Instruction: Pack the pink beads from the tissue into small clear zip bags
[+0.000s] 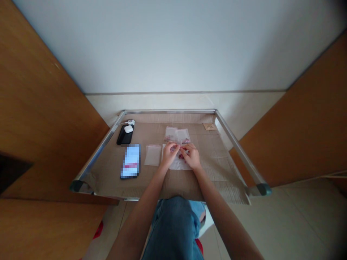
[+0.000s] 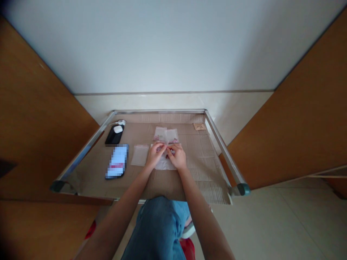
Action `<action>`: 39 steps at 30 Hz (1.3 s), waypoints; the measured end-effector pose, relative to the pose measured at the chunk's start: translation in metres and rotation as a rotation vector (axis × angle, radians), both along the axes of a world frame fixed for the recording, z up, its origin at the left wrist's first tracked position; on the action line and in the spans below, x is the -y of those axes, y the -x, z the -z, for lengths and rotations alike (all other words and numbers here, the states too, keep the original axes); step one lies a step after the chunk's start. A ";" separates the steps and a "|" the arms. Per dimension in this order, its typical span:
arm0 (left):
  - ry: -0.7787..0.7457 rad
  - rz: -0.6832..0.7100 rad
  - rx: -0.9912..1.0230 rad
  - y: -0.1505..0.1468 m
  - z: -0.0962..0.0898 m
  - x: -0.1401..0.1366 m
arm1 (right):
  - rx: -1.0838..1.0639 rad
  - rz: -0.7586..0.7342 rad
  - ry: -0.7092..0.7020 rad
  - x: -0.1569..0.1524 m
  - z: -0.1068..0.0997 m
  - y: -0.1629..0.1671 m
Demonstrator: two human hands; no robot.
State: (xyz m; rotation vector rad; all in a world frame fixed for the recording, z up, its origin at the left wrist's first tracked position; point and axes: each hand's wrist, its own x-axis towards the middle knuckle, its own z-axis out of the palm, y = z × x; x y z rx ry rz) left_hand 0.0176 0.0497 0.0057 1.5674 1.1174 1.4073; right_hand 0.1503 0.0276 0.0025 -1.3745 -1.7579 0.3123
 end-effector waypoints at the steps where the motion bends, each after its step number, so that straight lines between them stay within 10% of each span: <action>1: 0.001 0.006 0.010 0.000 0.001 0.000 | 0.009 0.005 0.006 0.000 0.000 0.000; 39: -0.074 0.052 -0.185 -0.001 0.017 -0.005 | 0.092 0.060 0.081 0.001 0.002 0.003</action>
